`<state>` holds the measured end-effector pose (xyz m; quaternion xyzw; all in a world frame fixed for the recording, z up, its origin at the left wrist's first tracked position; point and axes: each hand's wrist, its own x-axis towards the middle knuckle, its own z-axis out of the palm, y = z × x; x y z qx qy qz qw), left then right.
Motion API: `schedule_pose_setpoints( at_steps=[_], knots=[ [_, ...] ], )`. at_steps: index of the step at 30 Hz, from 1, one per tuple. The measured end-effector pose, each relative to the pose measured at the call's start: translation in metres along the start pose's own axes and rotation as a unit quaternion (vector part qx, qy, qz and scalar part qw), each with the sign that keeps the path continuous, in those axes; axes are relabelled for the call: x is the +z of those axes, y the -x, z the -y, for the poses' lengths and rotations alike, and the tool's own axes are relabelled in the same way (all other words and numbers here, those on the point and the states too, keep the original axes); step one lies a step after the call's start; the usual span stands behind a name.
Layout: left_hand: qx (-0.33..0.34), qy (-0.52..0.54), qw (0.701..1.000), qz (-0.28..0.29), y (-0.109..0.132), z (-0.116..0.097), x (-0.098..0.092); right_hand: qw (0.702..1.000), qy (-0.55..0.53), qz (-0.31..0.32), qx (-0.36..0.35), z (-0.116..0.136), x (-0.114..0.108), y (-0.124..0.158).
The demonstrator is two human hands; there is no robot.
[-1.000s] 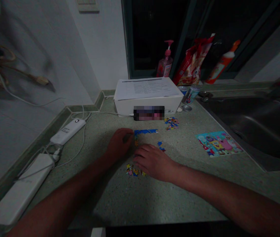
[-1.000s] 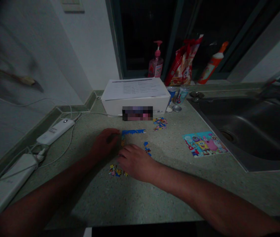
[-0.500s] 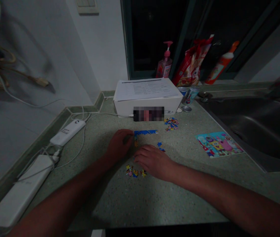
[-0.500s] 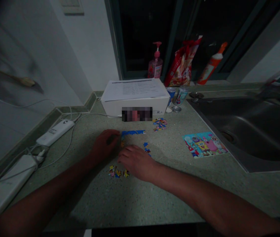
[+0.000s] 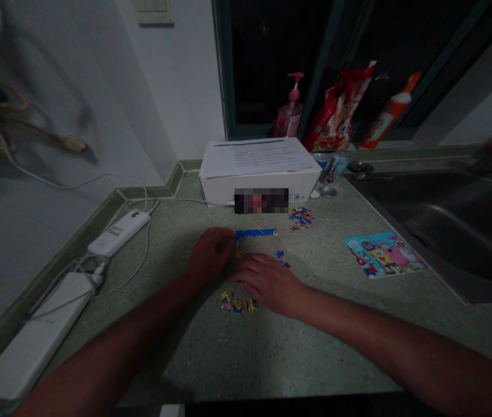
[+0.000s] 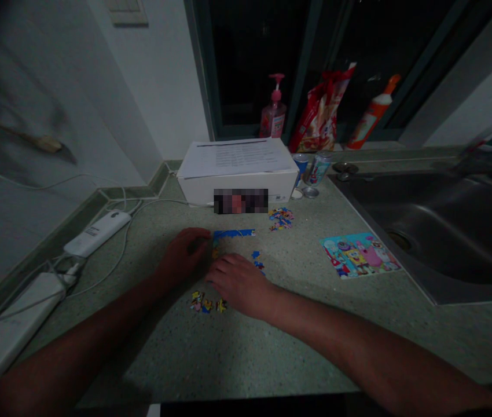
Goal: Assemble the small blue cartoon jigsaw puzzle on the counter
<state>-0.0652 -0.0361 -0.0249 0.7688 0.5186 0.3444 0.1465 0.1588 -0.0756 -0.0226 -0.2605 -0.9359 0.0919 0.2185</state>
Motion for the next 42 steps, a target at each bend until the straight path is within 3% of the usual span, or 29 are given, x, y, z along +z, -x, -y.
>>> schedule_pose_setpoints(
  at_steps=[10, 19, 42],
  knots=[
    [-0.004, 0.000, 1.000, 0.003, 0.000, -0.001, -0.001, 0.999, -0.009, 0.015, -0.028, -0.002, 0.001, 0.000],
    [-0.002, 0.010, 1.000, -0.003, 0.000, -0.001, -0.001, 0.997, -0.018, -0.002, 0.076, 0.006, -0.012, 0.001],
    [0.006, 0.020, 1.000, -0.001, 0.000, -0.002, -0.001, 0.996, -0.034, -0.004, 0.079, 0.004, -0.007, 0.002]
  ],
)
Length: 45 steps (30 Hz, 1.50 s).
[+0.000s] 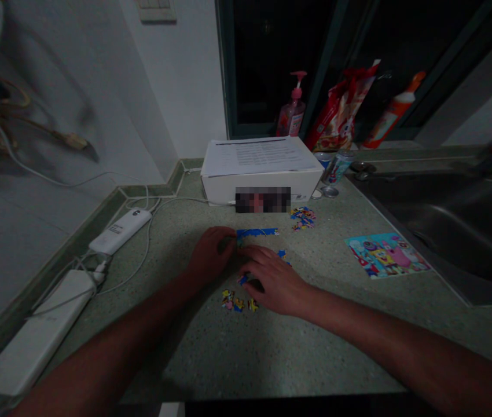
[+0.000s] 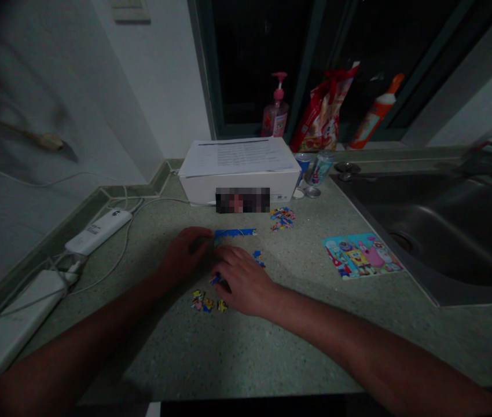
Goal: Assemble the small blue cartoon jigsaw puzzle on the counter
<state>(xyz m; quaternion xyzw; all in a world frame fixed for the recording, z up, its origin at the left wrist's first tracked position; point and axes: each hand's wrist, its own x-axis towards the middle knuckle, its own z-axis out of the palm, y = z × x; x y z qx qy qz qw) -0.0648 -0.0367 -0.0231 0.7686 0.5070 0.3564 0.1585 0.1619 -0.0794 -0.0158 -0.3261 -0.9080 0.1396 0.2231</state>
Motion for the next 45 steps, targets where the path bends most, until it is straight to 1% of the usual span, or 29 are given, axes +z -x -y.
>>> schedule_pose_setpoints(
  at_steps=[5, 9, 11, 13, 15, 18, 21, 24, 27, 30, 36, 39, 45],
  knots=[
    [-0.011, -0.002, 1.000, -0.002, 0.000, 0.000, 0.000, 1.000, -0.009, -0.001, -0.006, 0.002, -0.004, -0.002],
    [-0.005, 0.009, 1.000, -0.008, 0.000, -0.001, 0.001, 0.999, -0.025, 0.016, -0.015, 0.004, -0.006, -0.003],
    [-0.002, 0.015, 1.000, -0.013, 0.000, -0.002, 0.000, 0.999, -0.038, 0.010, -0.014, 0.004, -0.006, -0.002],
    [0.007, 0.023, 1.000, -0.017, 0.002, -0.006, -0.001, 0.999, -0.053, -0.012, -0.004, 0.002, -0.005, -0.002],
    [0.024, 0.038, 0.999, -0.011, 0.004, -0.011, -0.003, 0.996, -0.068, -0.047, 0.015, -0.003, -0.005, -0.001],
    [0.047, 0.070, 0.996, 0.020, 0.008, -0.021, -0.005, 0.988, -0.099, -0.111, 0.034, -0.011, -0.007, -0.002],
    [0.049, 0.099, 0.993, 0.043, 0.011, -0.030, -0.004, 0.978, -0.133, -0.159, 0.036, -0.017, -0.009, -0.003],
    [0.019, 0.119, 0.991, 0.065, 0.013, -0.034, -0.001, 0.973, -0.143, -0.174, 0.050, -0.018, -0.009, -0.002],
    [-0.019, 0.123, 0.989, 0.076, 0.014, -0.034, 0.001, 0.972, -0.146, -0.167, 0.071, -0.018, -0.008, -0.002],
    [-0.040, 0.128, 0.988, 0.077, 0.015, -0.033, 0.002, 0.974, -0.145, -0.160, 0.075, -0.017, -0.008, -0.002],
    [-0.093, 0.173, 0.978, 0.071, 0.013, -0.033, 0.004, 0.983, -0.058, -0.166, 0.050, -0.014, -0.013, -0.002],
    [-0.106, 0.189, 0.973, 0.080, 0.012, -0.035, 0.003, 0.987, -0.024, -0.156, 0.044, -0.014, -0.014, -0.001],
    [-0.113, 0.213, 0.967, 0.082, 0.012, -0.033, 0.002, 0.987, -0.009, -0.155, 0.047, -0.017, -0.014, 0.000]
  ],
)
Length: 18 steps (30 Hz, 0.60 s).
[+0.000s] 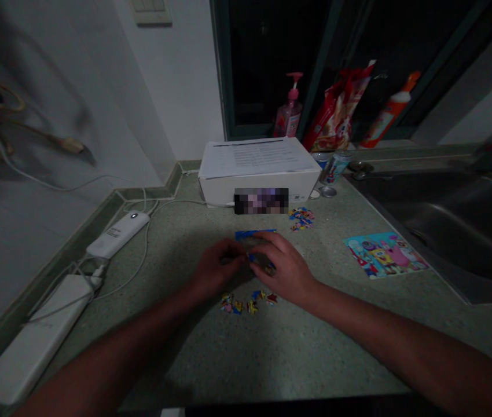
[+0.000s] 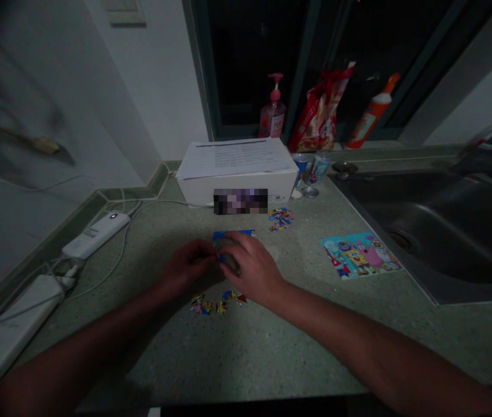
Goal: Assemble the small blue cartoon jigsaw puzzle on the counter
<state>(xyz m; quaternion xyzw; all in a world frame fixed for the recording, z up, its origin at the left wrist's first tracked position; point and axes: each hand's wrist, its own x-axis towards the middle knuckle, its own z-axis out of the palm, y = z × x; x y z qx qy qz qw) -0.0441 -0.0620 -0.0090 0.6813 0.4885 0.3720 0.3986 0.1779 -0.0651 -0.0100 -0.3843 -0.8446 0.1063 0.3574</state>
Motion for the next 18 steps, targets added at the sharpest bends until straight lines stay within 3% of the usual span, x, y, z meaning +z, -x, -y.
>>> schedule_pose_setpoints(
  at_steps=[10, 14, 18],
  knots=[
    [-0.001, 0.014, 1.000, -0.015, -0.001, 0.001, 0.000, 0.998, 0.034, -0.029, -0.050, -0.010, -0.009, -0.003],
    [0.025, -0.066, 0.996, -0.048, -0.005, 0.008, -0.006, 0.996, 0.052, -0.053, -0.051, -0.022, -0.022, -0.007],
    [0.111, -0.185, 0.975, -0.045, -0.011, 0.016, -0.013, 0.995, 0.067, -0.057, -0.040, -0.038, -0.044, -0.014]
  ],
)
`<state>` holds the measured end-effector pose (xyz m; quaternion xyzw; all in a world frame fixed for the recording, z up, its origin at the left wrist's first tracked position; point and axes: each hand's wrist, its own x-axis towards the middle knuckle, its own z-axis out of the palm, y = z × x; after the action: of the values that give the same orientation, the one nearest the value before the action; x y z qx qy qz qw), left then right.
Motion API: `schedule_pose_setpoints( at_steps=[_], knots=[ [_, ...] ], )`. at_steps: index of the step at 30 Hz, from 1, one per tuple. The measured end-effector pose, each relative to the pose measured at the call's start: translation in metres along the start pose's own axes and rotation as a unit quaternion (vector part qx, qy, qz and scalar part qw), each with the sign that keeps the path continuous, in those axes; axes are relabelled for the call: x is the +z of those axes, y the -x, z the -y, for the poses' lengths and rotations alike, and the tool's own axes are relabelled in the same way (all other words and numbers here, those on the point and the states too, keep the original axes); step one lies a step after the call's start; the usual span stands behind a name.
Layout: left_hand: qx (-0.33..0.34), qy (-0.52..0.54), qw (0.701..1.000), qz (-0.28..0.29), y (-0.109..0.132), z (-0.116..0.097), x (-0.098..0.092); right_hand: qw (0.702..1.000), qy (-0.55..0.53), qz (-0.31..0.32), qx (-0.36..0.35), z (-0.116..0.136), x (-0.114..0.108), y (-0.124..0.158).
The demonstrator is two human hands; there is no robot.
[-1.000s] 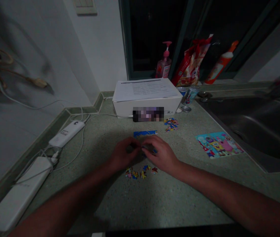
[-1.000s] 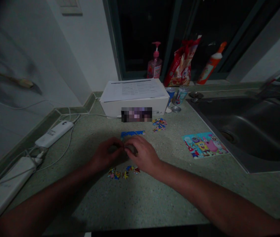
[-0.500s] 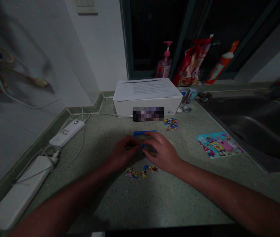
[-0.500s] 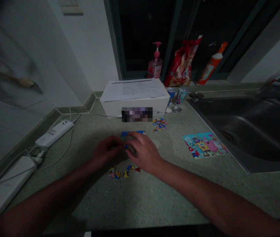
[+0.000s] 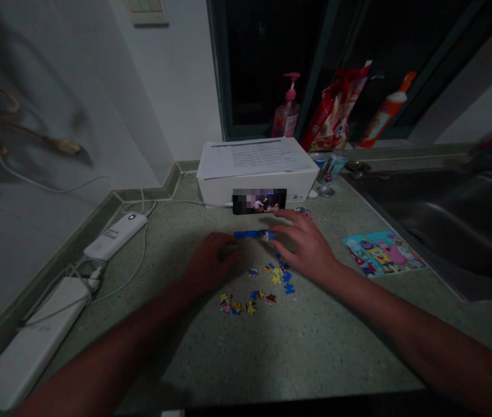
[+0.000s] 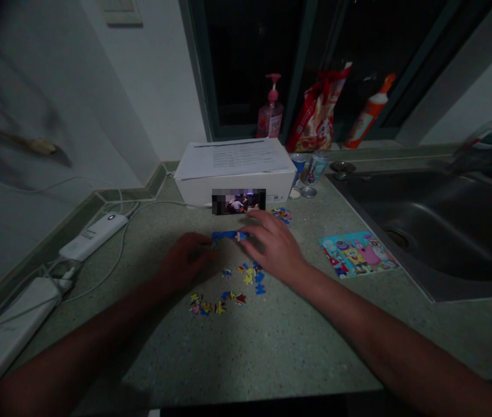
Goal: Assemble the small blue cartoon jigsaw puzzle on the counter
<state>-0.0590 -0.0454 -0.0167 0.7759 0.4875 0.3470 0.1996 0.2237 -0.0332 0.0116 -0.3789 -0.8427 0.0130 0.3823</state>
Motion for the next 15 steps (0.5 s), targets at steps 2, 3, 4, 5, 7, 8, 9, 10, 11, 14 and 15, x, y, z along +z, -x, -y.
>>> schedule_pose_setpoints(
  at_steps=[2, 3, 4, 5, 7, 8, 9, 10, 11, 14, 15],
  knots=[
    [0.045, -0.044, 0.998, 0.017, -0.002, 0.002, -0.001, 1.000, 0.014, 0.008, 0.016, -0.011, -0.009, -0.003],
    [0.063, -0.062, 0.996, 0.028, -0.002, 0.002, -0.002, 0.999, 0.022, 0.014, 0.023, -0.016, -0.013, -0.004],
    [0.079, -0.077, 0.993, 0.041, -0.003, 0.001, -0.002, 0.999, 0.027, 0.018, 0.027, -0.021, -0.015, -0.004],
    [0.093, -0.090, 0.990, 0.053, -0.002, 0.001, -0.002, 0.999, 0.031, 0.028, 0.029, -0.026, -0.016, -0.003],
    [0.112, -0.107, 0.986, 0.069, -0.001, 0.001, -0.002, 0.998, 0.033, 0.041, 0.035, -0.036, -0.015, -0.001],
    [0.115, -0.111, 0.984, 0.075, -0.001, 0.001, -0.002, 0.998, 0.032, 0.038, 0.042, -0.041, -0.013, 0.001],
    [0.114, -0.112, 0.984, 0.080, 0.000, 0.001, -0.002, 0.998, 0.028, 0.034, 0.052, -0.045, -0.009, 0.003],
    [0.110, -0.111, 0.984, 0.085, 0.000, 0.001, -0.002, 0.997, 0.025, 0.029, 0.062, -0.049, -0.006, 0.005],
    [0.105, -0.109, 0.984, 0.089, 0.000, 0.001, -0.002, 0.997, 0.022, 0.033, 0.067, -0.053, -0.002, 0.008],
    [0.093, -0.108, 0.985, 0.096, 0.001, 0.002, -0.001, 0.997, 0.022, 0.052, 0.061, -0.062, 0.007, 0.012],
    [0.092, -0.109, 0.985, 0.097, 0.001, 0.002, -0.001, 0.997, 0.023, 0.055, 0.056, -0.064, 0.009, 0.013]
  ],
)
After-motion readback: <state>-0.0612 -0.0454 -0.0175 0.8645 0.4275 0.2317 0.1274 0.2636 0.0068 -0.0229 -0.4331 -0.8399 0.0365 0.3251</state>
